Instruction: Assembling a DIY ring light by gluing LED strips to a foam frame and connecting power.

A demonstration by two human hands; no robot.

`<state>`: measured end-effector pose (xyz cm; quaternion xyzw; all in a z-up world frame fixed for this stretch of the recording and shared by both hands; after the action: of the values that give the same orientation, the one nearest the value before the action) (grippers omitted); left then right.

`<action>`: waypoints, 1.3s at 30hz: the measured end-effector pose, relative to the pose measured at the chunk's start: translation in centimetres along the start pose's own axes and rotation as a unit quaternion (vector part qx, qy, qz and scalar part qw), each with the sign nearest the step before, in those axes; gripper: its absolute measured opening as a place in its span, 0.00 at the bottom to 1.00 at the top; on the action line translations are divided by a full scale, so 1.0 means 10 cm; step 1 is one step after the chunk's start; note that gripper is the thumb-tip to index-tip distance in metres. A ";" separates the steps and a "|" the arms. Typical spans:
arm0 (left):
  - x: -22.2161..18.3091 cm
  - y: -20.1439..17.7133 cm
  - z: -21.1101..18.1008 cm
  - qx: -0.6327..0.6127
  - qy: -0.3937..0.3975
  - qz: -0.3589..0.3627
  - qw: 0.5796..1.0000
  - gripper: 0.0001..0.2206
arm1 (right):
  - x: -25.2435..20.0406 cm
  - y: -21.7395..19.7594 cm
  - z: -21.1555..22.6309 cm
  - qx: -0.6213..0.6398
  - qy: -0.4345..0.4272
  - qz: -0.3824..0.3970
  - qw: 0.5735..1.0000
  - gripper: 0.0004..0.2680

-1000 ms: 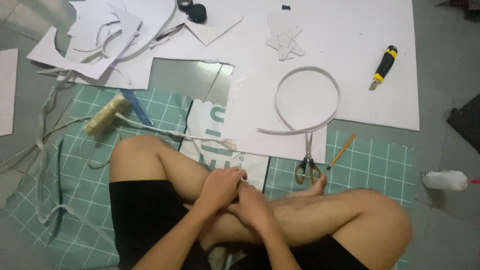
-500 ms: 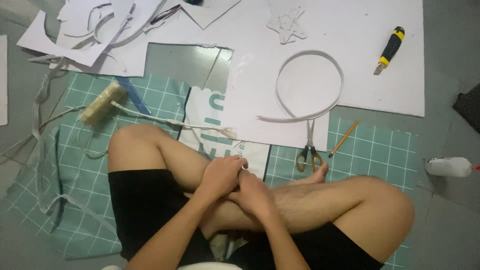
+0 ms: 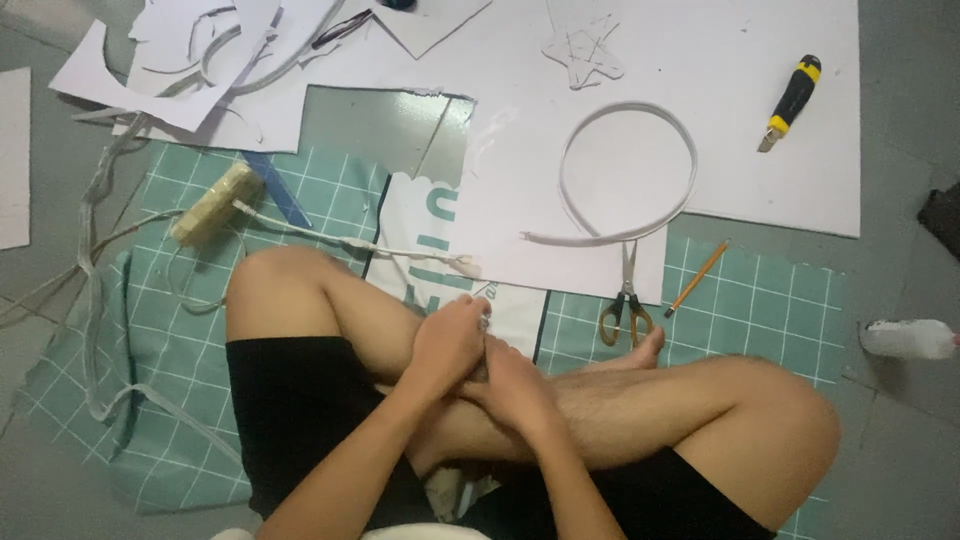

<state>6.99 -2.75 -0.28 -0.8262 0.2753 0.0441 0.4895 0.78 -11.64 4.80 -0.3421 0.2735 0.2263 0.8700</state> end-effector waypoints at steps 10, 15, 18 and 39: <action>0.67 0.38 0.52 -0.004 -0.158 -0.024 0.987 0.12 | 0.07 0.07 -0.07 -0.044 0.010 0.046 0.998 0.32; 0.58 0.43 0.49 -0.029 -0.081 -0.123 0.989 0.11 | 0.23 0.19 -0.27 -0.065 0.017 0.002 0.998 0.31; 0.56 0.39 0.36 -0.044 -0.068 -0.081 0.993 0.10 | 0.29 0.23 -0.34 -0.061 0.000 -0.025 0.998 0.31; 0.89 -0.10 1.14 -0.615 -0.106 -0.239 0.744 0.12 | 0.40 0.33 -0.45 -0.042 -0.025 -0.062 0.997 0.28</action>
<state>17.29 3.42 -8.38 -0.9768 -0.0722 0.1728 -0.1040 0.35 -11.86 -2.03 -0.3886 0.2208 0.1916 0.8738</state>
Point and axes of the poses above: each hand's wrist, its own x-axis towards the middle knuckle, its own y-axis out of the palm, z = x × y, the point moved 6 cm from there along x, towards the middle knuckle, and after that the axes turned 2 degrees about -x, right-handed, at the moved point
